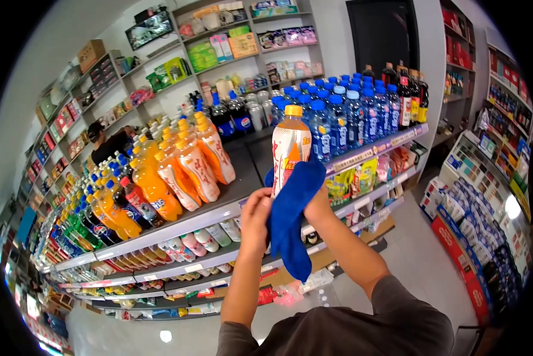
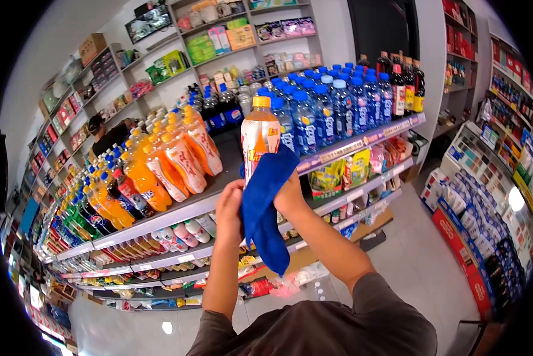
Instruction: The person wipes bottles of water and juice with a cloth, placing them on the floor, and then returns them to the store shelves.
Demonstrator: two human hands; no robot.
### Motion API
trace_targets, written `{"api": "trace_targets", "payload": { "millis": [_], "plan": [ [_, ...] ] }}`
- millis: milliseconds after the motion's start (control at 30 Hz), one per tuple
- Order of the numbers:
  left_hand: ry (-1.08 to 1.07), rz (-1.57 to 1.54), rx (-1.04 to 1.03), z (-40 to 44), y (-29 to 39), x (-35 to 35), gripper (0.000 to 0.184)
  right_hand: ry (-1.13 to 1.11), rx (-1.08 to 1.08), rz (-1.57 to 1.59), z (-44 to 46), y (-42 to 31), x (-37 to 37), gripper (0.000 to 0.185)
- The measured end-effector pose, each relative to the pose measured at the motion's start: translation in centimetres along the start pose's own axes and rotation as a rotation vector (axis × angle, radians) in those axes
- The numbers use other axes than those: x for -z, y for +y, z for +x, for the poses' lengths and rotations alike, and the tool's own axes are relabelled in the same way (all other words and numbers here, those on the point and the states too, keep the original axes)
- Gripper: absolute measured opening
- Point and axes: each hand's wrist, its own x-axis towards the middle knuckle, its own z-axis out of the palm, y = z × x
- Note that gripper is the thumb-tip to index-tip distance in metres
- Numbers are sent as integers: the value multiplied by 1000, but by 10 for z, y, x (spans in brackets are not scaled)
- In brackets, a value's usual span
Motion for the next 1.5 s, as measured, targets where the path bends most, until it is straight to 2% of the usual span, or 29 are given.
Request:
{"api": "trace_targets", "payload": {
  "millis": [67, 100, 133, 200, 267, 300, 333, 433, 467, 500, 567, 667, 767, 867, 900, 933, 1000, 1067, 1100, 1133, 1200, 1233, 1300, 1333, 1367, 1433, 1467, 1500],
  "plan": [
    [-111, 413, -212, -15, -21, -16, 49, -9, 140, -250, -7, 6, 21, 22],
    [-158, 525, -209, -21, -25, -25, 65, 29, 21, -272, -12, 2, 26, 26],
    [-190, 372, -33, -28, -30, -26, 67, 69, -104, -292, -22, -7, 29, 31],
    [-240, 383, 6, -38, -35, -30, 77, 107, -288, -278, -35, -24, 37, 43],
    [-262, 567, -32, -51, -35, -33, 84, 39, -393, -88, -50, -40, 51, 57],
    [-318, 653, 66, -58, -34, -29, 87, 6, -433, 0, -55, -47, 58, 64],
    [-408, 714, 41, -64, -30, -30, 89, -90, -481, 61, -58, -48, 73, 66],
    [-494, 235, 355, -89, -82, -11, 93, -88, -431, 301, -83, -50, 78, 69],
    [-490, 23, 450, -99, -95, -8, 95, -84, -435, 333, -91, -54, 75, 70],
    [-628, -359, 583, -109, -90, -20, 96, -79, -446, 347, -98, -57, 70, 70],
    [-686, -763, 703, -137, -98, -34, 96, -72, -469, 344, -114, -68, 62, 70],
    [-653, -1044, 756, -172, -116, -52, 94, -61, -488, 311, -132, -82, 54, 71],
    [-592, -1046, 749, -194, -125, -53, 93, -66, -495, 311, -133, -98, 46, 72],
    [-557, -738, 613, -196, -125, -34, 91, -84, -517, 356, -126, -122, 34, 73],
    [-638, -533, 459, -185, -129, -23, 90, -99, -517, 355, -125, -123, 35, 74],
    [-435, -141, 310, -187, -120, -24, 89, -114, -516, 360, -120, -124, 37, 74],
    [-244, 355, 86, -182, -101, -38, 85, -201, -416, 254, -113, -93, 66, 53],
    [-113, 853, 160, -184, -77, -50, 82, -211, -400, 249, -101, -98, 60, 40],
    [-39, 1098, 194, -186, -68, -53, 81, -113, -287, 122, -101, -94, 57, 29],
    [-61, 1123, 198, -188, -63, -53, 80, -46, -211, -349, -100, -85, 65, 28],
    [-105, 1177, 204, -194, -53, -49, 79, -123, -392, -295, -90, -87, 72, 27],
    [-203, 1067, 252, -197, -45, -47, 82, -178, -421, -221, -86, -84, 80, 27],
    [-334, 733, 102, -200, -80, -26, 84, -287, -484, -74, -78, -67, 99, 29],
    [-394, 564, 26, -201, -90, -23, 84, -287, -429, 11, -79, -55, 104, 30],
    [-417, 258, 237, -205, -99, -22, 83, -286, -376, 97, -83, -42, 109, 31],
    [-424, -219, 528, -209, -100, -21, 86, -238, -264, 142, -101, -26, 109, 35],
    [-422, -462, 668, -211, -102, -20, 88, -183, -316, 212, -111, -13, 113, 35],
    [-458, -707, 580, -215, -114, -27, 89, -128, -369, 280, -119, 5, 118, 36]
  ]
}}
